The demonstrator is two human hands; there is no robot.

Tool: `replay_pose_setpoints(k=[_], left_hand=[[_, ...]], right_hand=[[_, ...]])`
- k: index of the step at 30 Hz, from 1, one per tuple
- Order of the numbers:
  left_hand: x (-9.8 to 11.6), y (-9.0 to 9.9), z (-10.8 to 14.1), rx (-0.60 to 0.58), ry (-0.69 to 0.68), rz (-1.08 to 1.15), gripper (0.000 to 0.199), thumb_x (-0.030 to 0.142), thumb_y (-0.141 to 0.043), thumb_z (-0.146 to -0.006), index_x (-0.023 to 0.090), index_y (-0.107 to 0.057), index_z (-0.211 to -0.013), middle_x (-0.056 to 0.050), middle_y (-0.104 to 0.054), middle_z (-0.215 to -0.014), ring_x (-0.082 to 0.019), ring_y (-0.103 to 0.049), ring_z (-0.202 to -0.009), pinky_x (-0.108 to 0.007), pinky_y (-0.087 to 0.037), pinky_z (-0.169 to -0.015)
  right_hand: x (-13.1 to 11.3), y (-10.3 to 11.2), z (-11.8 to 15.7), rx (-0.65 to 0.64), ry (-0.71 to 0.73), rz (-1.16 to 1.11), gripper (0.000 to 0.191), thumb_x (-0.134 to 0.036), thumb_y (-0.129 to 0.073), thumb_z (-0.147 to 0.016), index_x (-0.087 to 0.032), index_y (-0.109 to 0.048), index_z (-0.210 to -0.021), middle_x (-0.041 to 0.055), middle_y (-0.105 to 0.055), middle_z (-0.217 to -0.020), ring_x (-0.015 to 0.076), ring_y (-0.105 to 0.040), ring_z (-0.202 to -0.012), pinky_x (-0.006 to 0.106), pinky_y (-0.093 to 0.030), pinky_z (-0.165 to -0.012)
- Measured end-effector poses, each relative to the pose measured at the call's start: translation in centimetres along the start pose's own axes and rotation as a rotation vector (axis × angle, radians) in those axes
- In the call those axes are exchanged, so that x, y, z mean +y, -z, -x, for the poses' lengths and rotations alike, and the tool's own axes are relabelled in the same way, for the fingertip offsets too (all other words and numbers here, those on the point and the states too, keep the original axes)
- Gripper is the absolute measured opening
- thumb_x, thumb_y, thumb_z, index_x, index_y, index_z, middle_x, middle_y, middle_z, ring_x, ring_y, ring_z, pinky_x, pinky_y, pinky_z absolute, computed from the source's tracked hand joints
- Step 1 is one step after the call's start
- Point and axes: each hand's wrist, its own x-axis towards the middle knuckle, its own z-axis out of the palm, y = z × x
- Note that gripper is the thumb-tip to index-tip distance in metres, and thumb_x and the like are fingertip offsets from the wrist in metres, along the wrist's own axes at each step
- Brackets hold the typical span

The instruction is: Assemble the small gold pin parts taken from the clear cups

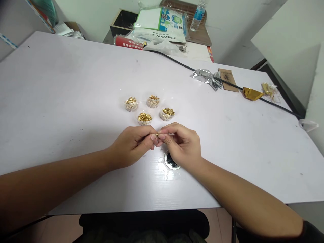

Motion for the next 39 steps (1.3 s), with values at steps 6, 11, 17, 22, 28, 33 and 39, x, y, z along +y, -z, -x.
replay_pose_setpoints(k=[6, 11, 17, 22, 28, 33, 39], left_hand=[[-0.1, 0.0, 0.0, 0.0, 0.006, 0.006, 0.021, 0.018, -0.044, -0.092, 0.015, -0.057, -0.076, 0.004, -0.058, -0.064, -0.005, -0.044, -0.051, -0.017, -0.038, -0.051], [-0.1, 0.0, -0.1, 0.005, 0.01, 0.023, 0.022, 0.019, -0.044, -0.092, 0.016, -0.055, -0.073, 0.003, -0.06, -0.067, -0.006, -0.044, -0.052, -0.018, -0.038, -0.052], [-0.1, 0.1, 0.0, 0.011, 0.026, 0.034, 0.023, 0.019, -0.044, -0.093, 0.016, -0.056, -0.073, 0.003, -0.059, -0.065, -0.006, -0.043, -0.052, -0.018, -0.037, -0.051], [0.0, 0.1, 0.0, 0.013, 0.005, 0.047, 0.023, 0.016, -0.045, -0.092, 0.016, -0.057, -0.072, 0.004, -0.059, -0.064, -0.005, -0.044, -0.051, -0.018, -0.038, -0.051], [0.0, 0.2, -0.2, 0.003, 0.004, 0.06, 0.023, 0.014, -0.046, -0.091, 0.016, -0.055, -0.07, 0.004, -0.061, -0.063, -0.005, -0.041, -0.048, -0.018, -0.035, -0.048], [0.1, 0.2, -0.2, -0.011, -0.023, 0.117, 0.022, 0.013, -0.046, -0.092, 0.016, -0.054, -0.071, 0.004, -0.066, -0.067, -0.004, -0.048, -0.052, -0.016, -0.038, -0.05], [0.1, 0.1, -0.2, -0.049, -0.023, 0.13, 0.022, 0.012, -0.046, -0.091, 0.016, -0.054, -0.071, 0.003, -0.068, -0.069, -0.004, -0.047, -0.052, -0.016, -0.039, -0.05]], right_hand=[[-0.2, 0.0, -0.3, -0.012, -0.026, -0.029, 0.006, -0.018, -0.07, -0.087, -0.021, -0.069, -0.082, 0.0025, -0.071, -0.075, 0.0143, -0.069, -0.062, 0.027, -0.062, -0.055], [-0.2, 0.1, -0.3, -0.011, -0.055, -0.051, 0.005, -0.021, -0.072, -0.087, -0.021, -0.071, -0.082, 0.0029, -0.071, -0.076, 0.0146, -0.069, -0.062, 0.028, -0.063, -0.056], [-0.3, 0.1, -0.3, -0.032, -0.12, -0.139, 0.002, -0.02, -0.073, -0.086, -0.02, -0.072, -0.084, 0.0019, -0.071, -0.077, 0.0133, -0.07, -0.062, 0.026, -0.064, -0.058], [-0.2, 0.3, -0.5, -0.071, -0.202, -0.22, 0.005, -0.024, -0.075, -0.085, -0.02, -0.071, -0.083, 0.0016, -0.072, -0.076, 0.0132, -0.07, -0.059, 0.027, -0.064, -0.056], [0.3, 0.7, -1.1, -0.198, -0.342, -0.434, 0.013, -0.027, -0.077, -0.083, -0.019, -0.067, -0.08, 0.0002, -0.069, -0.075, 0.0108, -0.067, -0.055, 0.025, -0.062, -0.051], [0.4, 1.2, -1.5, -0.313, -0.5, -0.591, 0.016, -0.026, -0.078, -0.081, -0.018, -0.065, -0.077, -0.0021, -0.066, -0.074, 0.0082, -0.066, -0.057, 0.022, -0.062, -0.054], [0.6, 1.7, -1.7, -0.404, -0.62, -0.733, 0.018, -0.025, -0.078, -0.082, -0.018, -0.062, -0.076, -0.0033, -0.067, -0.072, 0.0048, -0.064, -0.057, 0.016, -0.059, -0.054]])
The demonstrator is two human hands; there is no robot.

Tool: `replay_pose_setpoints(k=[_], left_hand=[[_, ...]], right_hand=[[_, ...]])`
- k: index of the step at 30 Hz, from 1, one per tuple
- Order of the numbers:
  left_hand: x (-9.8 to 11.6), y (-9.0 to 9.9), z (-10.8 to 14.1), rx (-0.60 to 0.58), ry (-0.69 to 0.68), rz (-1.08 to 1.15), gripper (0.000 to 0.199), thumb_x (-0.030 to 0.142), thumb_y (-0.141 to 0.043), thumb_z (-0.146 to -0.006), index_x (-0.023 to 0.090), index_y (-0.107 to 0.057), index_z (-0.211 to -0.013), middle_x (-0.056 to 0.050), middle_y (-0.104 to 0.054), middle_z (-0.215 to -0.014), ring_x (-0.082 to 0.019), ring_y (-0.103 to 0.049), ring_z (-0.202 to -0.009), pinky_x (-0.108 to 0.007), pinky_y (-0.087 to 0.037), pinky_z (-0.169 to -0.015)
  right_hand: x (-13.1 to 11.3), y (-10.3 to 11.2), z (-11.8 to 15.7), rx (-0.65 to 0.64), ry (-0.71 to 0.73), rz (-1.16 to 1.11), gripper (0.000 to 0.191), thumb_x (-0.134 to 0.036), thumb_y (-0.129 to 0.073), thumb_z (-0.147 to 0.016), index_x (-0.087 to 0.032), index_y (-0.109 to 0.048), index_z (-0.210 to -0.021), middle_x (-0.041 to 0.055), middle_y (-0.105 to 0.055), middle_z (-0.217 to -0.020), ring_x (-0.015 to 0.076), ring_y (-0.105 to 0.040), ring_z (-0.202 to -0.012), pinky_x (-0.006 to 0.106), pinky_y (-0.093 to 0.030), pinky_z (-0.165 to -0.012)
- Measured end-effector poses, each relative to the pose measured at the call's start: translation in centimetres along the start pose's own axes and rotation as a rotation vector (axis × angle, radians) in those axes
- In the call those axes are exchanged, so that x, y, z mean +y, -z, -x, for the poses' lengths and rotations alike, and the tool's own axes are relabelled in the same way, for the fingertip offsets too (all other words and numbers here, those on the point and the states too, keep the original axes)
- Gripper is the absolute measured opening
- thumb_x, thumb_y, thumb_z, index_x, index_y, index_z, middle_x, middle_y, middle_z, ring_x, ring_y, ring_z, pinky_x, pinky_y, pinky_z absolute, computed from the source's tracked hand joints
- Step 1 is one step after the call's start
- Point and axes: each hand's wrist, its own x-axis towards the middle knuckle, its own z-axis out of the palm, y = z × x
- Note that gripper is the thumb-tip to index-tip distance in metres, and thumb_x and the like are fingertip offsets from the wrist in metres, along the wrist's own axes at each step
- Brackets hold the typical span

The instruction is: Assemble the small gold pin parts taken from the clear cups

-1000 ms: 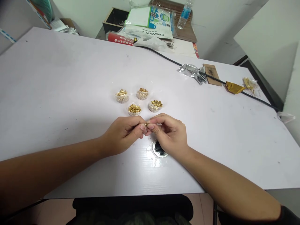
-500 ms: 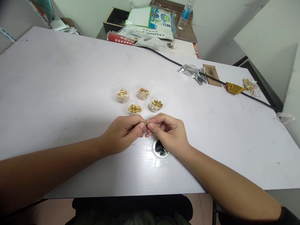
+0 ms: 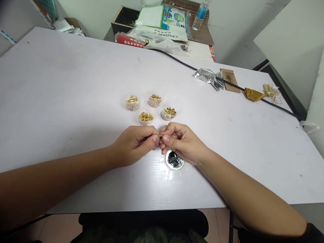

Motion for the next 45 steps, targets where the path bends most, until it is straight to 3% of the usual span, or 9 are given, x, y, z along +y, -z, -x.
replay_pose_setpoints(k=[8, 21, 45], left_hand=[[-0.29, 0.04, 0.05, -0.04, -0.013, 0.114, 0.023, 0.014, -0.045, -0.093, 0.016, -0.055, -0.073, -0.001, -0.07, -0.077, -0.009, -0.065, -0.072, -0.018, -0.049, -0.061], [-0.28, 0.04, 0.05, -0.04, 0.008, 0.066, 0.022, 0.013, -0.046, -0.091, 0.015, -0.055, -0.071, -0.001, -0.072, -0.079, -0.006, -0.062, -0.065, -0.016, -0.047, -0.058], [-0.42, 0.29, 0.03, -0.067, -0.038, 0.054, 0.021, 0.008, -0.046, -0.092, 0.015, -0.056, -0.074, 0.001, -0.071, -0.079, -0.005, -0.065, -0.07, -0.013, -0.049, -0.062]], right_hand=[[-0.18, 0.14, -0.07, -0.058, -0.105, -0.13, 0.02, -0.024, -0.08, -0.08, -0.018, -0.061, -0.076, -0.0042, -0.067, -0.07, 0.003, -0.062, -0.055, 0.011, -0.057, -0.054], [0.07, 0.18, 0.06, -0.085, -0.122, -0.234, 0.008, -0.019, -0.075, -0.085, -0.018, -0.068, -0.081, -0.0023, -0.072, -0.076, 0.0047, -0.07, -0.065, 0.011, -0.06, -0.06], [-0.07, 0.15, 0.25, -0.064, -0.164, -0.211, 0.014, -0.019, -0.076, -0.084, -0.018, -0.066, -0.075, -0.0031, -0.071, -0.076, 0.0044, -0.07, -0.065, 0.011, -0.06, -0.061]])
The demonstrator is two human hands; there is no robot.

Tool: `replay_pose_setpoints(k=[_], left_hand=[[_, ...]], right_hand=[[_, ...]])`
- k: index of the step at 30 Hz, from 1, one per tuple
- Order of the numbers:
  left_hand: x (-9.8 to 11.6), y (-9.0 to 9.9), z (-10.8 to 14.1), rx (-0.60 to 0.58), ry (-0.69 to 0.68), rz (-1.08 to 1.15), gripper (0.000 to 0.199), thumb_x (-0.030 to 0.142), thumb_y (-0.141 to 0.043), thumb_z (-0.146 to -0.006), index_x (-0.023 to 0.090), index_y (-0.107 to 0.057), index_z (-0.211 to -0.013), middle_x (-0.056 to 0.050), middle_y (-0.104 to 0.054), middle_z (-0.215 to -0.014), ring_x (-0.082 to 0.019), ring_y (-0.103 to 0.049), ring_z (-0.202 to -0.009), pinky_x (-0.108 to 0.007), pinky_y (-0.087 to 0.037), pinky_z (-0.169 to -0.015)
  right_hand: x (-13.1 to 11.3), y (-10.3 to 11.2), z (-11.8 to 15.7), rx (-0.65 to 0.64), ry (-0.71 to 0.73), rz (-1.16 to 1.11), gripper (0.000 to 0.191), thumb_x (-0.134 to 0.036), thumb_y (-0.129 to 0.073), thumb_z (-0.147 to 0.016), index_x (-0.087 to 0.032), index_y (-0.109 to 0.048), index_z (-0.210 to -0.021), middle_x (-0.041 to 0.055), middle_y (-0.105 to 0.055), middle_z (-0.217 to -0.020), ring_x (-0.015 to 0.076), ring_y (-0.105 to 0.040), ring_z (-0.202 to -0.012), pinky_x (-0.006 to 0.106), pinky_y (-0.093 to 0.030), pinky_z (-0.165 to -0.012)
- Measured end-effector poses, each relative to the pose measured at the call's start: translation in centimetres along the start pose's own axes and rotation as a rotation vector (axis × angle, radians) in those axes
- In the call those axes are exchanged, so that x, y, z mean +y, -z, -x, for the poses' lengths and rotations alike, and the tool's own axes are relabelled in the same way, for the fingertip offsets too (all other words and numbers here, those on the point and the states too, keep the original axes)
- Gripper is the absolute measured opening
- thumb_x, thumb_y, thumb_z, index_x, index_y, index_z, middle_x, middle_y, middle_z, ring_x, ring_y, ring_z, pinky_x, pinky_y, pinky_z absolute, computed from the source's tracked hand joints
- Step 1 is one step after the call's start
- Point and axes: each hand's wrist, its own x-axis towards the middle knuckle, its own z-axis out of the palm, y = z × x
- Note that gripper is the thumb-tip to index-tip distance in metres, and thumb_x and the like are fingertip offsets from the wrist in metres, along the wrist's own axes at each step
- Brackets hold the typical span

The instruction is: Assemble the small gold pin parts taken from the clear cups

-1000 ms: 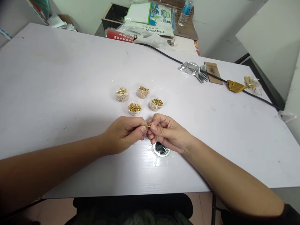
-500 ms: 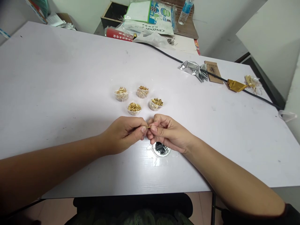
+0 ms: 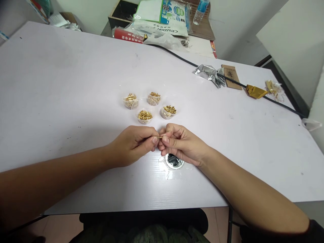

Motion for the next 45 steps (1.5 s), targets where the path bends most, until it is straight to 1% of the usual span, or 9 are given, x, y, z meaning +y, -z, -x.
replay_pose_setpoints(k=[6, 12, 17, 21, 26, 32, 38, 45], left_hand=[[0.03, -0.02, -0.08, -0.004, 0.003, -0.008, 0.021, 0.008, -0.046, -0.091, 0.015, -0.056, -0.074, 0.001, -0.073, -0.082, -0.005, -0.065, -0.071, -0.012, -0.049, -0.062], [0.15, 0.06, -0.09, -0.005, 0.002, -0.014, 0.022, 0.009, -0.045, -0.092, 0.016, -0.056, -0.074, 0.001, -0.071, -0.076, -0.007, -0.067, -0.072, -0.015, -0.051, -0.064], [0.09, 0.08, -0.15, -0.005, 0.014, -0.009, 0.021, 0.009, -0.045, -0.091, 0.016, -0.058, -0.076, 0.0, -0.074, -0.082, -0.007, -0.068, -0.073, -0.015, -0.051, -0.066], [0.03, 0.04, -0.17, -0.003, 0.013, -0.022, 0.02, 0.01, -0.046, -0.091, 0.016, -0.06, -0.078, -0.001, -0.074, -0.082, -0.008, -0.067, -0.072, -0.016, -0.051, -0.064], [0.12, 0.05, -0.21, 0.0, 0.028, -0.057, 0.021, 0.01, -0.046, -0.091, 0.015, -0.059, -0.076, -0.001, -0.074, -0.082, -0.008, -0.065, -0.068, -0.017, -0.049, -0.061], [0.18, 0.02, -0.14, -0.009, 0.006, -0.01, 0.021, 0.008, -0.045, -0.092, 0.015, -0.057, -0.075, -0.001, -0.074, -0.084, -0.007, -0.068, -0.073, -0.015, -0.05, -0.064], [0.08, 0.02, -0.09, -0.011, 0.007, 0.001, 0.021, 0.009, -0.046, -0.092, 0.016, -0.054, -0.074, 0.0, -0.074, -0.084, -0.007, -0.067, -0.072, -0.014, -0.048, -0.06], [0.08, 0.07, -0.14, 0.005, 0.029, -0.076, 0.021, 0.011, -0.046, -0.092, 0.015, -0.059, -0.076, 0.0, -0.073, -0.078, -0.007, -0.062, -0.064, -0.016, -0.046, -0.059]], right_hand=[[0.04, 0.01, 0.03, 0.007, 0.011, 0.007, 0.015, -0.018, -0.077, -0.083, -0.017, -0.065, -0.074, -0.0032, -0.07, -0.075, 0.0043, -0.07, -0.065, 0.011, -0.06, -0.061], [0.06, -0.08, -0.01, 0.024, 0.026, 0.033, 0.018, -0.019, -0.078, -0.082, -0.016, -0.063, -0.072, -0.0032, -0.07, -0.073, 0.0037, -0.068, -0.062, 0.01, -0.059, -0.058], [0.02, -0.22, 0.01, 0.034, 0.03, 0.051, 0.018, -0.019, -0.077, -0.083, -0.017, -0.063, -0.072, -0.0031, -0.069, -0.073, 0.0034, -0.067, -0.062, 0.01, -0.058, -0.058], [-0.07, -0.17, 0.01, 0.035, 0.017, 0.036, 0.017, -0.019, -0.077, -0.084, -0.017, -0.064, -0.073, -0.0022, -0.07, -0.074, 0.0036, -0.067, -0.062, 0.011, -0.058, -0.059], [-0.1, -0.1, 0.02, 0.04, 0.019, 0.041, 0.015, -0.021, -0.077, -0.084, -0.017, -0.065, -0.074, -0.002, -0.07, -0.073, 0.0045, -0.067, -0.061, 0.012, -0.059, -0.058], [-0.09, -0.18, -0.03, 0.043, 0.028, 0.05, 0.014, -0.022, -0.076, -0.084, -0.017, -0.066, -0.075, -0.0017, -0.071, -0.073, 0.0045, -0.068, -0.062, 0.012, -0.06, -0.058], [-0.16, -0.12, 0.04, 0.036, 0.033, 0.077, 0.015, -0.021, -0.076, -0.084, -0.016, -0.065, -0.075, -0.0015, -0.07, -0.075, 0.0051, -0.068, -0.064, 0.013, -0.06, -0.059], [-0.05, -0.13, 0.01, 0.049, 0.058, 0.114, 0.018, -0.022, -0.078, -0.083, -0.016, -0.064, -0.072, -0.0014, -0.069, -0.075, 0.0062, -0.068, -0.066, 0.015, -0.062, -0.059]])
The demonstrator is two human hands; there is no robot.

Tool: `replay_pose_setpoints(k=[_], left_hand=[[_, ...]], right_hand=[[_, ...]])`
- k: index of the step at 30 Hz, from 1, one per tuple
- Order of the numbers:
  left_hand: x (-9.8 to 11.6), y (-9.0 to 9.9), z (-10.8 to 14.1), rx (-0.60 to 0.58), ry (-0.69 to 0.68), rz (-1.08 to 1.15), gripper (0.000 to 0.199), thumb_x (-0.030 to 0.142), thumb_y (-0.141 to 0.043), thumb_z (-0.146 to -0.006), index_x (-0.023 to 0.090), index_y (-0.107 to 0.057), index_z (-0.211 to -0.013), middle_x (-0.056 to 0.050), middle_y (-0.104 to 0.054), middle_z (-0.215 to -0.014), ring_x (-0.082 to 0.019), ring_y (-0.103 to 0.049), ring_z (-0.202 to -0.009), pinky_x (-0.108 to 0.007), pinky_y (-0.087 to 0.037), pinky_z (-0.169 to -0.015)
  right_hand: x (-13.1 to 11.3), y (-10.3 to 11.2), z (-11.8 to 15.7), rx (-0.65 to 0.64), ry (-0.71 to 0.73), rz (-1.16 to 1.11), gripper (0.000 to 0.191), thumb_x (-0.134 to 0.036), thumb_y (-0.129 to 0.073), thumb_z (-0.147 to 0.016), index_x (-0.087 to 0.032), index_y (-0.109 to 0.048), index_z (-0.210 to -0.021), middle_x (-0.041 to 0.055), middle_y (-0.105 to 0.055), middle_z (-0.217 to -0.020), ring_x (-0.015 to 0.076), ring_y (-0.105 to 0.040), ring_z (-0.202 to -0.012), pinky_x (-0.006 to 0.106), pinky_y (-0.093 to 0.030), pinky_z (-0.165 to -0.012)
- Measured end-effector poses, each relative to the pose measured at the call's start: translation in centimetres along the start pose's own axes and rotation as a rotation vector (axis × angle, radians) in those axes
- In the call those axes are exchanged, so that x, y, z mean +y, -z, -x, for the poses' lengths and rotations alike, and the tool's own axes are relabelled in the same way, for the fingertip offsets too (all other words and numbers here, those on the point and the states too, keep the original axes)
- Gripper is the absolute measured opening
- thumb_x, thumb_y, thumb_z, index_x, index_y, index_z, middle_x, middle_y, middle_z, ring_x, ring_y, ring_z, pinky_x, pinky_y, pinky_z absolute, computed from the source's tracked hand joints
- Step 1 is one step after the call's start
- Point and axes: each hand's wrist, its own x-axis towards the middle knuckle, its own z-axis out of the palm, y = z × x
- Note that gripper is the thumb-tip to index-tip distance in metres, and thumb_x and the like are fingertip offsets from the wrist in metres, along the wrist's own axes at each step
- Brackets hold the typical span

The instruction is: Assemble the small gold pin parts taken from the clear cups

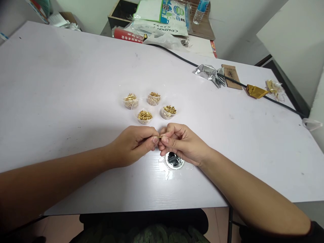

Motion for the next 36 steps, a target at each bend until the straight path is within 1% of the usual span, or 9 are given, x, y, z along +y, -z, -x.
replay_pose_setpoints(k=[5, 9, 13, 19, 28, 32, 36], left_hand=[[-0.09, 0.0, 0.08, -0.016, -0.011, 0.017, 0.02, 0.011, -0.046, -0.092, 0.015, -0.06, -0.078, 0.0, -0.073, -0.081, -0.007, -0.063, -0.067, -0.016, -0.046, -0.059], [-0.06, 0.01, 0.12, -0.024, -0.017, -0.026, 0.02, 0.011, -0.046, -0.092, 0.014, -0.061, -0.08, 0.0, -0.073, -0.079, -0.006, -0.062, -0.066, -0.016, -0.045, -0.059], [0.02, 0.01, 0.08, -0.02, -0.041, -0.101, 0.019, 0.011, -0.048, -0.091, 0.015, -0.06, -0.077, 0.001, -0.07, -0.074, -0.007, -0.058, -0.061, -0.018, -0.044, -0.058], [0.02, -0.04, 0.08, -0.015, -0.006, -0.078, 0.021, 0.012, -0.047, -0.092, 0.016, -0.056, -0.073, 0.001, -0.068, -0.073, -0.008, -0.06, -0.063, -0.018, -0.043, -0.058], [-0.34, -0.12, 0.11, 0.012, -0.074, -0.125, 0.02, 0.011, -0.048, -0.091, 0.016, -0.053, -0.072, 0.001, -0.067, -0.073, -0.007, -0.057, -0.062, -0.017, -0.041, -0.058], [-0.2, -0.14, 0.08, 0.008, -0.03, -0.113, 0.02, 0.014, -0.046, -0.093, 0.016, -0.055, -0.075, 0.002, -0.066, -0.071, -0.006, -0.054, -0.058, -0.018, -0.042, -0.057], [0.05, -0.15, 0.12, 0.043, 0.038, -0.095, 0.021, 0.018, -0.045, -0.094, 0.016, -0.056, -0.076, 0.003, -0.065, -0.069, -0.005, -0.048, -0.054, -0.018, -0.04, -0.055]], right_hand=[[-0.09, -0.05, 0.01, 0.014, -0.022, 0.001, 0.02, -0.023, -0.078, -0.082, -0.015, -0.063, -0.071, -0.0011, -0.068, -0.073, 0.0065, -0.068, -0.065, 0.015, -0.062, -0.059], [-0.27, 0.09, 0.05, 0.012, -0.035, -0.004, 0.018, -0.02, -0.078, -0.082, -0.015, -0.064, -0.073, -0.0009, -0.068, -0.075, 0.0073, -0.069, -0.067, 0.016, -0.063, -0.06], [-0.49, 0.25, 0.07, 0.016, -0.081, -0.001, 0.018, -0.02, -0.079, -0.08, -0.015, -0.063, -0.073, -0.0005, -0.068, -0.075, 0.0077, -0.069, -0.067, 0.016, -0.063, -0.058], [-0.45, 0.26, 0.08, 0.023, -0.068, 0.022, 0.02, -0.021, -0.08, -0.08, -0.015, -0.063, -0.071, -0.0009, -0.068, -0.076, 0.0078, -0.069, -0.068, 0.017, -0.063, -0.06], [-0.22, 0.19, 0.1, 0.028, -0.095, -0.01, 0.019, -0.021, -0.078, -0.082, -0.016, -0.061, -0.074, -0.0025, -0.07, -0.074, 0.0057, -0.069, -0.066, 0.015, -0.062, -0.061], [-0.48, 0.2, 0.05, 0.019, -0.073, -0.023, 0.017, -0.022, -0.078, -0.082, -0.017, -0.063, -0.078, -0.0024, -0.071, -0.075, 0.0063, -0.07, -0.068, 0.014, -0.062, -0.06], [-0.87, 0.09, 0.1, 0.02, -0.023, -0.008, 0.015, -0.026, -0.078, -0.082, -0.016, -0.068, -0.086, 0.0002, -0.073, -0.078, 0.0088, -0.072, -0.071, 0.016, -0.063, -0.061]])
